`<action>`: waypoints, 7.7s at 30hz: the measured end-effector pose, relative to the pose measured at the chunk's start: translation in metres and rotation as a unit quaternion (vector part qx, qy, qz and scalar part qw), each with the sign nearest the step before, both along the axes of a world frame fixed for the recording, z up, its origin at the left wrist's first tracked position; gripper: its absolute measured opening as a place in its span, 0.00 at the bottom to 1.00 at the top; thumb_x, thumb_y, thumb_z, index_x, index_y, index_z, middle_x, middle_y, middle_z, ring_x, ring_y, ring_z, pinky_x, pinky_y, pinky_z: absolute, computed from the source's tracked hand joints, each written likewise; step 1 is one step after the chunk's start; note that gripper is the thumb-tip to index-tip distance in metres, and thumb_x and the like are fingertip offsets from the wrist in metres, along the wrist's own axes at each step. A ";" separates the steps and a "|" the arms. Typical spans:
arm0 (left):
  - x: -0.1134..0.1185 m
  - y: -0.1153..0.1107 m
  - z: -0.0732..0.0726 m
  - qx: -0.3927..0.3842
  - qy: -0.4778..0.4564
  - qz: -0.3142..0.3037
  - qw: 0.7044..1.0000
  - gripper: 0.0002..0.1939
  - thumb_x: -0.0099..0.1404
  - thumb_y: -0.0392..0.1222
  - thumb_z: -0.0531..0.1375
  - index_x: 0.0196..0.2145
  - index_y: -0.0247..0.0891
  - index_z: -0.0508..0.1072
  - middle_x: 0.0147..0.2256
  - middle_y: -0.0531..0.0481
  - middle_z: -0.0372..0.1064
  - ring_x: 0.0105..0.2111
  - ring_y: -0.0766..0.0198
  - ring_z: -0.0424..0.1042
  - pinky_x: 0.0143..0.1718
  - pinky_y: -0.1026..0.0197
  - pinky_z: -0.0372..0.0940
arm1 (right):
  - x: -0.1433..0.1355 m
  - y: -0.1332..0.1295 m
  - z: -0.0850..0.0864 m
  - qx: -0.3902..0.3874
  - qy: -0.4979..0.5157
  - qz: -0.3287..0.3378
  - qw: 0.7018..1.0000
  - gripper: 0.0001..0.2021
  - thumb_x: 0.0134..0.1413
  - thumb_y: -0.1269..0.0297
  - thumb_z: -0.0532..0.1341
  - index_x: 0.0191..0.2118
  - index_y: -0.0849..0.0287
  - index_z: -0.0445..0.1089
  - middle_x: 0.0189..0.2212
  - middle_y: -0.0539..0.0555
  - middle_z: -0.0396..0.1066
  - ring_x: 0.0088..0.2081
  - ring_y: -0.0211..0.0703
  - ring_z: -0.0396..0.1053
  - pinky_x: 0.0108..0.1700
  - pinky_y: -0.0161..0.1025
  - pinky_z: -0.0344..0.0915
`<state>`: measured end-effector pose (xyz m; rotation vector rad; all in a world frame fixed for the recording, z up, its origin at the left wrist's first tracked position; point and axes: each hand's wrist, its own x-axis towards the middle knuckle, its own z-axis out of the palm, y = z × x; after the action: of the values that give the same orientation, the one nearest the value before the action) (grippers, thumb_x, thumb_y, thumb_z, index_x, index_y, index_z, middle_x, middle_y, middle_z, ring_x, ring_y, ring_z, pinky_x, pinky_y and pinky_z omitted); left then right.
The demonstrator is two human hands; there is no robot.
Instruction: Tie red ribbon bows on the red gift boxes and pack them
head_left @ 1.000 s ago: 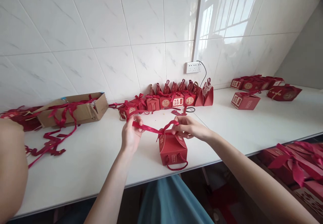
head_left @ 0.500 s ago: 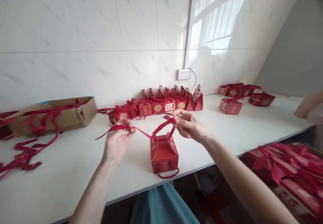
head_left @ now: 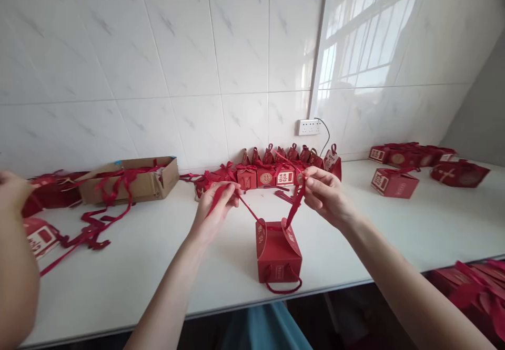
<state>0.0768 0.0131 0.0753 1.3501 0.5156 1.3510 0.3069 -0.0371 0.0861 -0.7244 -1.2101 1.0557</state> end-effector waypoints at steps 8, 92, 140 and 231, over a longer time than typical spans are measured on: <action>0.023 0.008 0.010 0.020 0.003 0.004 1.000 0.14 0.55 0.50 0.64 0.28 0.35 0.74 0.23 0.52 0.66 0.28 0.67 0.67 0.34 0.63 0.64 | -0.011 0.006 0.006 0.014 0.008 -0.053 0.998 0.17 0.38 0.58 0.71 0.36 0.57 0.69 0.24 0.47 0.67 0.16 0.27 0.49 0.17 0.30 0.42; 0.046 -0.044 0.037 0.269 0.173 0.022 0.947 0.11 0.64 0.45 0.56 0.33 0.41 0.78 0.32 0.47 0.76 0.36 0.60 0.74 0.39 0.62 0.68 | -0.033 -0.033 0.003 0.178 -0.371 -0.263 0.873 0.10 0.53 0.70 0.56 0.42 0.55 0.67 0.23 0.48 0.73 0.25 0.38 0.71 0.30 0.35 0.66; -0.013 0.002 -0.075 0.079 0.404 0.024 0.911 0.15 0.58 0.51 0.57 0.38 0.41 0.75 0.42 0.46 0.73 0.44 0.54 0.70 0.43 0.60 0.64 | 0.055 -0.090 -0.093 -0.197 -0.334 -0.148 0.910 0.22 0.43 0.43 0.63 0.37 0.56 0.75 0.37 0.57 0.75 0.38 0.49 0.72 0.40 0.44 0.68; -0.010 0.005 -0.095 -0.149 0.327 -0.293 0.886 0.24 0.55 0.58 0.61 0.18 0.35 0.61 0.20 0.54 0.58 0.20 0.73 0.52 0.21 0.66 0.48 | 0.036 -0.050 -0.093 -0.215 -0.260 0.067 0.939 0.20 0.43 0.46 0.65 0.23 0.60 0.64 0.19 0.44 0.54 0.22 0.32 0.49 0.26 0.35 0.46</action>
<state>0.0668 0.0176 -0.0200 1.5201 0.6559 0.2845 0.3430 -0.0873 -0.0067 -1.3381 -1.5070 1.3108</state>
